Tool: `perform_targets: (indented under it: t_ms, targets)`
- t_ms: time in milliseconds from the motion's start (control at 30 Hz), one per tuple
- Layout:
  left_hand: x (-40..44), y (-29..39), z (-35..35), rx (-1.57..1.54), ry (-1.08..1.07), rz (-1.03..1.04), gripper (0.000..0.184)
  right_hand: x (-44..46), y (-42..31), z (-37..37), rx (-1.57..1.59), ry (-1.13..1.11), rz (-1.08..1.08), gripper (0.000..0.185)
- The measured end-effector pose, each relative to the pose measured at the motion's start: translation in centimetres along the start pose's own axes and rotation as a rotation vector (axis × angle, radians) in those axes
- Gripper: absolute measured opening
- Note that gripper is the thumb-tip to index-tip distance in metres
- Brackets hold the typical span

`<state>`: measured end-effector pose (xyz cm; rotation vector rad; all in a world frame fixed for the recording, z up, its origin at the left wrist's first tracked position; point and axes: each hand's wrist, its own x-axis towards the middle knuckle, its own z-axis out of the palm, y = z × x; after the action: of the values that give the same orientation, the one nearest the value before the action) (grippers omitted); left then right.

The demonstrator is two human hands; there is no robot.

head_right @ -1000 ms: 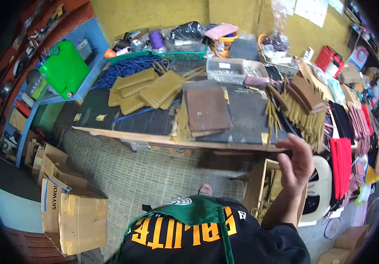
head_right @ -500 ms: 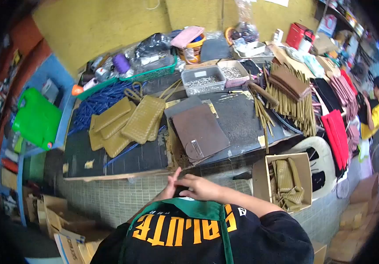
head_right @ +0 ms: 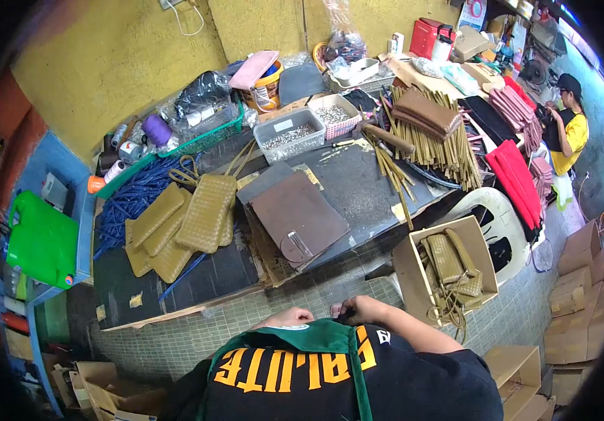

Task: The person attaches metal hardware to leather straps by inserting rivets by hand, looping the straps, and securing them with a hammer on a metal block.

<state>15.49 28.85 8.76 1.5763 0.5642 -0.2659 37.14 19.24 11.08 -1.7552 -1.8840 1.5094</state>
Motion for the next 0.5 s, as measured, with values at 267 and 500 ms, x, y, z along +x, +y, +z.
perform_targets:
  t_ms: [267, 500]
  targets:
    - [5.7, 3.2, 0.8, 0.352, -0.342, 0.127, 0.024, -1.7, 2.0, -0.2, 0.577, -0.346, -0.061, 0.024]
    - [7.0, 2.1, 3.3, 0.828, 0.085, 0.288, 0.015, -2.0, 0.1, -0.5, 0.198, -0.314, -0.058, 0.026]
